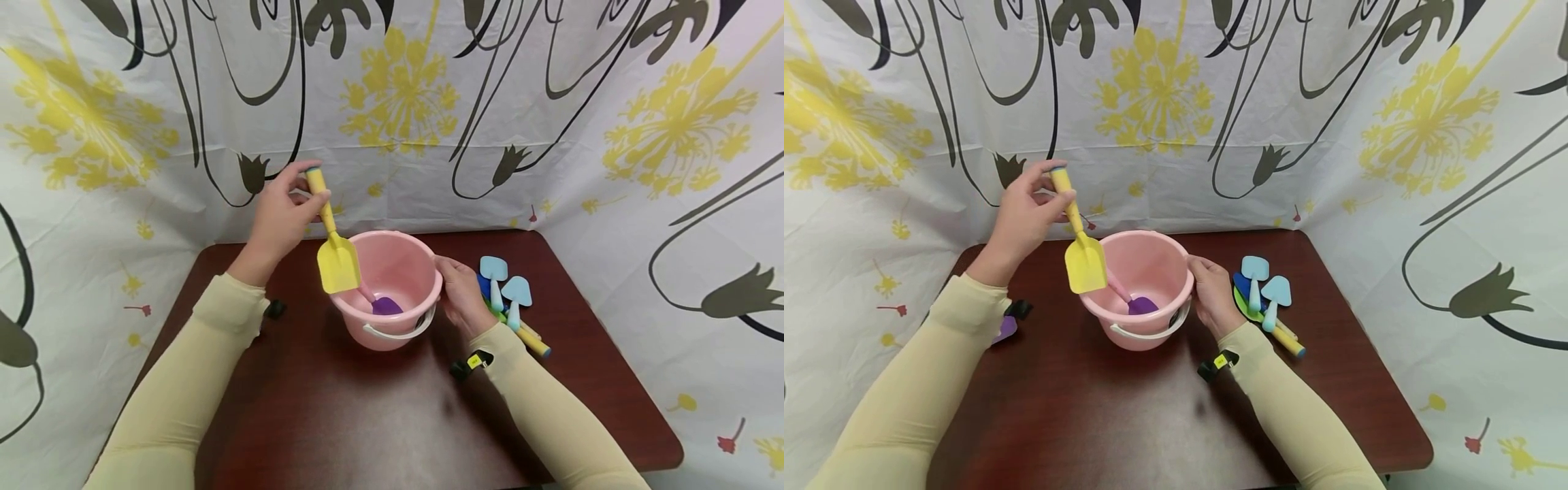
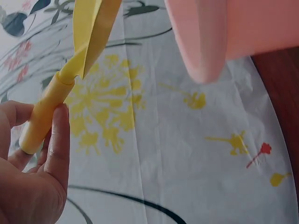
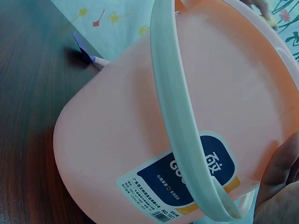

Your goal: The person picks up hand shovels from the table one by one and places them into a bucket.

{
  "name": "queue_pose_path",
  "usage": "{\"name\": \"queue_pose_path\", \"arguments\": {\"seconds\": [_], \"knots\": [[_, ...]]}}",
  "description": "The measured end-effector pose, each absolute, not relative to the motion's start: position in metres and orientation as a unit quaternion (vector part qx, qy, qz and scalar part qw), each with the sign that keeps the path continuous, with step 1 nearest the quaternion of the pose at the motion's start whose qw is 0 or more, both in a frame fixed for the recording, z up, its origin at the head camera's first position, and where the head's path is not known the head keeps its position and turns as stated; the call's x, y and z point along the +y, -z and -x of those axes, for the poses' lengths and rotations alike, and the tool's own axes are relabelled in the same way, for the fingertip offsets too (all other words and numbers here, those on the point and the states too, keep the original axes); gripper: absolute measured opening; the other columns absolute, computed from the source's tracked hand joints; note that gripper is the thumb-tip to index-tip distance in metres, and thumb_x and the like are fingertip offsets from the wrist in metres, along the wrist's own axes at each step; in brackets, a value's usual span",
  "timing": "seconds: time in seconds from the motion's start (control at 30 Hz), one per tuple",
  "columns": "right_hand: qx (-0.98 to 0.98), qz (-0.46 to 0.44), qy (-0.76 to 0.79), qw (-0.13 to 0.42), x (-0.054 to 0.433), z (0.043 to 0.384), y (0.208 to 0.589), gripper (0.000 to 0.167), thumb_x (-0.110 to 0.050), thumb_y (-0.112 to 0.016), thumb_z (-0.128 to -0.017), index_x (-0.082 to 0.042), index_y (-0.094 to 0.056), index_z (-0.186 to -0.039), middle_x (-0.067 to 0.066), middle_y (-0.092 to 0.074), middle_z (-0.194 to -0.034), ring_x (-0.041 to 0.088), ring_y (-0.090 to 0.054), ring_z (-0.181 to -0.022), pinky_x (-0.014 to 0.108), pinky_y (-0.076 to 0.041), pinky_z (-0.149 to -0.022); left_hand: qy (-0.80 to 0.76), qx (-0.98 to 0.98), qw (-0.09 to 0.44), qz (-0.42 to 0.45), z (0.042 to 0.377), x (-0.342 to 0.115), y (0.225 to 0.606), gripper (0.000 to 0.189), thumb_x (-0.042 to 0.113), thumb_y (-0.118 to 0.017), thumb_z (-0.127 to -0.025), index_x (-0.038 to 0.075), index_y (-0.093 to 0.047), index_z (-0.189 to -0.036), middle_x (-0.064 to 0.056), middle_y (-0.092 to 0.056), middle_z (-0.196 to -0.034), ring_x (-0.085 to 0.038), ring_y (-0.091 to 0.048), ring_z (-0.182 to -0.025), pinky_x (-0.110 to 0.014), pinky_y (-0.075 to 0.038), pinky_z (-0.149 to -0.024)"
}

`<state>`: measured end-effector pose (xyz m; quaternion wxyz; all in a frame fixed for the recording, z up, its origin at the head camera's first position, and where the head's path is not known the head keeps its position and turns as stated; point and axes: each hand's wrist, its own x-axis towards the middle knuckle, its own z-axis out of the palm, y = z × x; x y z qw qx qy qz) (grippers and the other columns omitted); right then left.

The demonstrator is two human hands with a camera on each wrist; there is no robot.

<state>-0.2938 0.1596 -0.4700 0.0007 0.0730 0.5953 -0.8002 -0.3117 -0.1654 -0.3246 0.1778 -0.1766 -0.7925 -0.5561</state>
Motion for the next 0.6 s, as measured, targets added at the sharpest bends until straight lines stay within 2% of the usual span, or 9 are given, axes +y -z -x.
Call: {"name": "queue_pose_path", "arguments": {"seconds": [0.13,0.37,0.6], "knots": [[0.593,-0.071,0.802,0.001,0.16,0.293,0.47,0.035,-0.027,-0.071,-0.109,-0.001,-0.078,-0.131,0.009,-0.077,-0.103,0.015,-0.067,-0.079,0.022,-0.058,-0.064,0.529,-0.804,0.175,0.209,0.314,-0.149,0.326,0.046,0.021,-0.074,-0.107,0.023,-0.064,-0.153,-0.011,-0.067,-0.109,-0.028,-0.075,-0.082,-0.037,-0.066,-0.07],[0.593,-0.07,0.802,-0.007,0.161,0.293,0.47,0.03,-0.027,-0.072,-0.109,-0.003,-0.081,-0.124,0.008,-0.076,-0.096,0.016,-0.065,-0.074,0.022,-0.055,-0.059,0.485,-0.826,0.145,0.248,0.317,-0.125,0.333,0.044,0.026,-0.072,-0.11,0.022,-0.064,-0.153,-0.008,-0.069,-0.109,-0.021,-0.074,-0.085,-0.039,-0.068,-0.075],[0.591,-0.068,0.804,-0.004,0.162,0.292,0.47,0.033,-0.027,-0.072,-0.109,-0.001,-0.08,-0.128,0.008,-0.076,-0.096,0.015,-0.065,-0.073,0.021,-0.055,-0.059,0.461,-0.847,0.102,0.245,0.32,-0.113,0.344,0.044,0.028,-0.072,-0.11,0.02,-0.062,-0.151,-0.008,-0.069,-0.11,-0.022,-0.073,-0.088,-0.038,-0.067,-0.077]]}}
